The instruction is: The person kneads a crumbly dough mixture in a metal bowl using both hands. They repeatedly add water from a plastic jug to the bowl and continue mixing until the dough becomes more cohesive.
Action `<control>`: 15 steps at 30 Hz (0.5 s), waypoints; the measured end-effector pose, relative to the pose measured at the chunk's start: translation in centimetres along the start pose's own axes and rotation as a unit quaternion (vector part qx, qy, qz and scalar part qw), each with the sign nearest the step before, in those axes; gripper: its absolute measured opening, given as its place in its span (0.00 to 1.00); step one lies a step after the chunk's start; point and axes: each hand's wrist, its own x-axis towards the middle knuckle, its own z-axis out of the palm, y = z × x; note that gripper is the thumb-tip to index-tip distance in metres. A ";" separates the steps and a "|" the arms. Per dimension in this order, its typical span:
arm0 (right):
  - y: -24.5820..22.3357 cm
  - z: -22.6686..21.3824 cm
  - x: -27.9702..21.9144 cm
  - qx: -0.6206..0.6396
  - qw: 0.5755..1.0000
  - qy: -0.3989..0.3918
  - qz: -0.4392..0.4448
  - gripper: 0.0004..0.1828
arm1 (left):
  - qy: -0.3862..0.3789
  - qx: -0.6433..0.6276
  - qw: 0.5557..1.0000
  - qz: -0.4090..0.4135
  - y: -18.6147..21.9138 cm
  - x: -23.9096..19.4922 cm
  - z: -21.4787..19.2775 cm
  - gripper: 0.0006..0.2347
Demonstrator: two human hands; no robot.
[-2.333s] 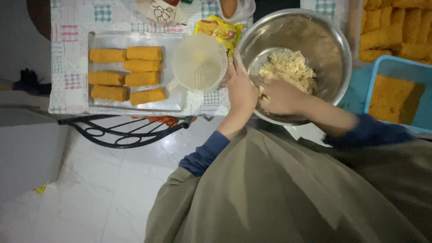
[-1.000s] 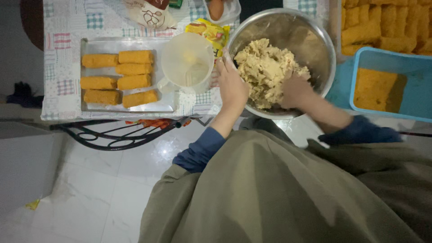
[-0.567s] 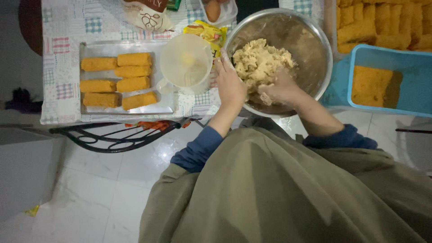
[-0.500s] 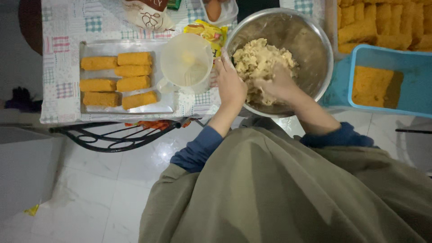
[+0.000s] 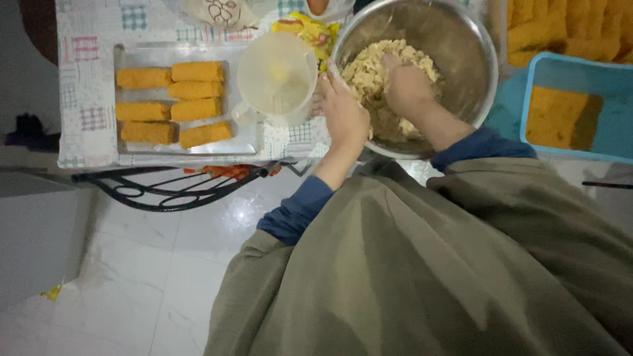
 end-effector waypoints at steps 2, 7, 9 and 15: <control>-0.6 -0.9 -0.8 -0.017 1.000 -0.021 -0.001 0.25 | 0.023 0.009 0.999 0.022 0.0 0.0 0.0 0.40; -1.4 -5.5 -4.2 0.028 0.986 -0.132 -0.098 0.38 | 0.017 -0.004 1.000 0.016 -0.2 0.2 0.0 0.40; -0.6 -8.0 -4.6 0.150 0.949 -0.167 -0.222 0.51 | 0.029 0.016 0.998 0.047 -0.5 0.1 -0.1 0.41; 3.5 -11.0 -0.9 0.161 0.966 -0.188 0.075 0.38 | 0.020 -0.005 0.999 0.047 -0.7 0.4 0.0 0.42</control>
